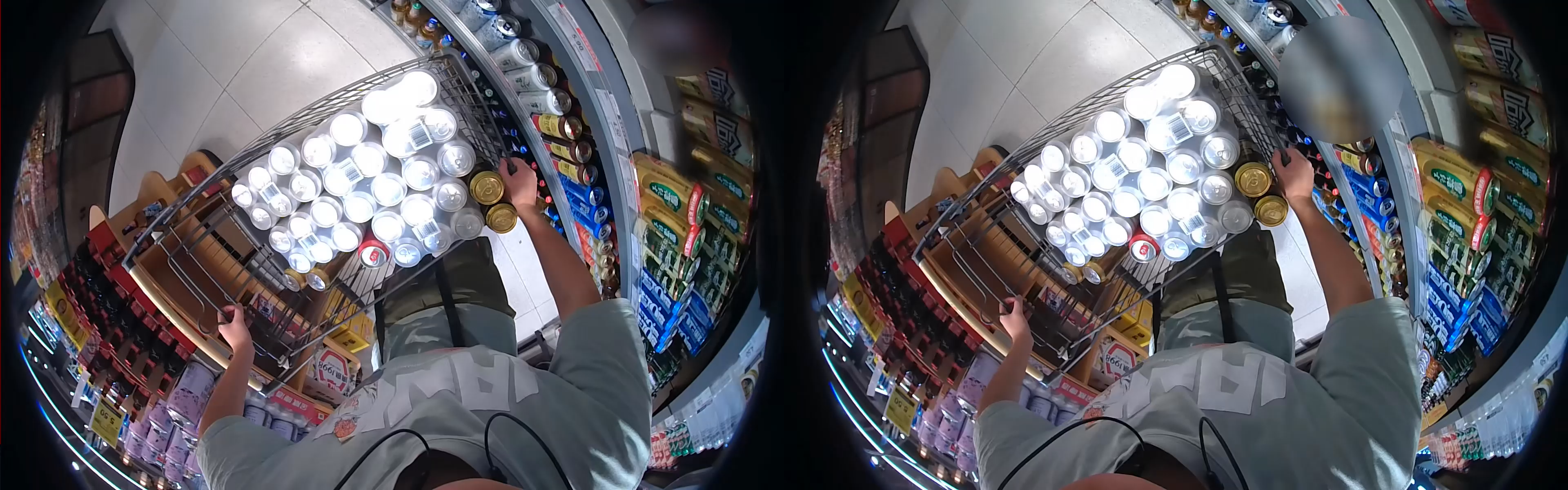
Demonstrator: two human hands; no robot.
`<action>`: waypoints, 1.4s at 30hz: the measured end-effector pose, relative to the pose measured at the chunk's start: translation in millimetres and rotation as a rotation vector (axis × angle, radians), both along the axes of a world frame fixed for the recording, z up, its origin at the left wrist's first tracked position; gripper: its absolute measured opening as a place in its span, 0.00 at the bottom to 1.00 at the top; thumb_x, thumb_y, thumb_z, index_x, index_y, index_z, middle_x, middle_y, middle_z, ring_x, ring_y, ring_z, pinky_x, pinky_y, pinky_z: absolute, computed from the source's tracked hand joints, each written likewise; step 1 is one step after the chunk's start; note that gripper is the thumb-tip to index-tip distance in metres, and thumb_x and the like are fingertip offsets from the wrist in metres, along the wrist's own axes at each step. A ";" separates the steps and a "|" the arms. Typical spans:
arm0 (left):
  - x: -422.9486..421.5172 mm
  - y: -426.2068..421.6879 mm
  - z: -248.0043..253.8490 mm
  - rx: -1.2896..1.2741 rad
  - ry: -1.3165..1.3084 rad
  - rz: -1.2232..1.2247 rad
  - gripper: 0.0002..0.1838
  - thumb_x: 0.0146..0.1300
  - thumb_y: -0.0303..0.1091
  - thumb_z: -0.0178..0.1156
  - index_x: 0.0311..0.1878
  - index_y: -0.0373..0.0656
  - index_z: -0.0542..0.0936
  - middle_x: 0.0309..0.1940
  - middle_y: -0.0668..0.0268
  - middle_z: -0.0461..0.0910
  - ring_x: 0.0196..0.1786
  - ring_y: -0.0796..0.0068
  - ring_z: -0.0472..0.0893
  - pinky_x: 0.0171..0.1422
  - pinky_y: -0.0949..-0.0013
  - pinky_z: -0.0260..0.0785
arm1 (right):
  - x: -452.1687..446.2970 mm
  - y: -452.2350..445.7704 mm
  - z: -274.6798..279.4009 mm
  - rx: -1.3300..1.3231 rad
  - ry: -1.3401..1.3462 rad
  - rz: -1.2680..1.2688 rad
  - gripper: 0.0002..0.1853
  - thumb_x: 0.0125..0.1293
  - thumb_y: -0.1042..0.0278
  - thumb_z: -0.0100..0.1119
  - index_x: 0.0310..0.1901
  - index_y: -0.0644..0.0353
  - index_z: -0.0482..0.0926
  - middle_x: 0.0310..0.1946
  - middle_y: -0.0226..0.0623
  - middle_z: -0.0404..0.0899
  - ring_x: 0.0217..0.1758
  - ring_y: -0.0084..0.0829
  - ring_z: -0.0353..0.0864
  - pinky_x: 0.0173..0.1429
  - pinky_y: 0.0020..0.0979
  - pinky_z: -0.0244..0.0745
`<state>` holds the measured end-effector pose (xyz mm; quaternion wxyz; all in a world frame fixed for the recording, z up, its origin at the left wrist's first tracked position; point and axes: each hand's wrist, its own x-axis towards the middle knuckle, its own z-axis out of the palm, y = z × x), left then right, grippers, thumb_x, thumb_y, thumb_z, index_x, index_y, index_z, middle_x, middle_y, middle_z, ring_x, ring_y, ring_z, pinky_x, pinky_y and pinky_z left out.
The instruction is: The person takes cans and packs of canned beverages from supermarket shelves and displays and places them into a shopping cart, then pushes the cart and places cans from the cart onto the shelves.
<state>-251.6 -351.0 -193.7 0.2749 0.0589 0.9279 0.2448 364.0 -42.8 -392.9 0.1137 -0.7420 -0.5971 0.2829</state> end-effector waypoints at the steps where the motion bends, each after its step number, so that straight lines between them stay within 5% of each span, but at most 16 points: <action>1: 5.6 -7.3 -1.1 -0.004 -0.002 0.002 0.08 0.66 0.34 0.66 0.38 0.47 0.75 0.30 0.71 0.79 0.31 0.80 0.79 0.33 0.74 0.76 | 5.2 -3.4 -0.8 -0.004 -0.002 0.002 0.18 0.65 0.51 0.62 0.39 0.61 0.84 0.34 0.53 0.82 0.40 0.57 0.82 0.42 0.48 0.76; 16: 93.1 -143.0 -6.3 0.006 0.079 0.046 0.09 0.64 0.35 0.68 0.36 0.46 0.76 0.25 0.75 0.74 0.26 0.85 0.74 0.28 0.76 0.71 | 69.9 -93.1 7.7 0.074 0.094 0.143 0.15 0.67 0.57 0.62 0.42 0.63 0.84 0.37 0.53 0.83 0.41 0.55 0.83 0.45 0.45 0.77; 18: 106.2 -164.7 -6.0 0.014 0.072 0.051 0.09 0.64 0.35 0.68 0.36 0.46 0.76 0.25 0.75 0.74 0.26 0.85 0.74 0.28 0.76 0.72 | 80.1 -109.0 8.8 0.098 0.106 0.140 0.15 0.68 0.60 0.61 0.36 0.66 0.83 0.32 0.55 0.82 0.37 0.56 0.82 0.42 0.45 0.75; 23: 135.4 -214.5 -1.9 -0.014 0.056 0.037 0.09 0.65 0.37 0.68 0.37 0.48 0.76 0.29 0.73 0.80 0.28 0.84 0.78 0.30 0.76 0.73 | 115.7 -148.0 -2.2 0.112 0.032 0.170 0.16 0.66 0.57 0.62 0.38 0.65 0.84 0.34 0.53 0.83 0.37 0.55 0.83 0.43 0.47 0.77; 36: 210.9 -283.4 11.2 0.068 0.005 0.076 0.09 0.64 0.34 0.67 0.38 0.46 0.75 0.26 0.74 0.75 0.28 0.83 0.76 0.31 0.75 0.74 | 186.5 -242.6 -9.9 0.175 0.019 0.167 0.18 0.64 0.55 0.62 0.37 0.66 0.85 0.36 0.56 0.84 0.40 0.56 0.84 0.46 0.48 0.78; 42: 230.4 -312.6 5.7 0.065 0.020 0.051 0.09 0.65 0.34 0.67 0.37 0.46 0.75 0.26 0.74 0.75 0.27 0.83 0.76 0.31 0.75 0.74 | 211.0 -275.0 -3.5 0.183 0.097 0.148 0.16 0.64 0.58 0.63 0.35 0.66 0.84 0.30 0.55 0.82 0.34 0.57 0.83 0.39 0.48 0.76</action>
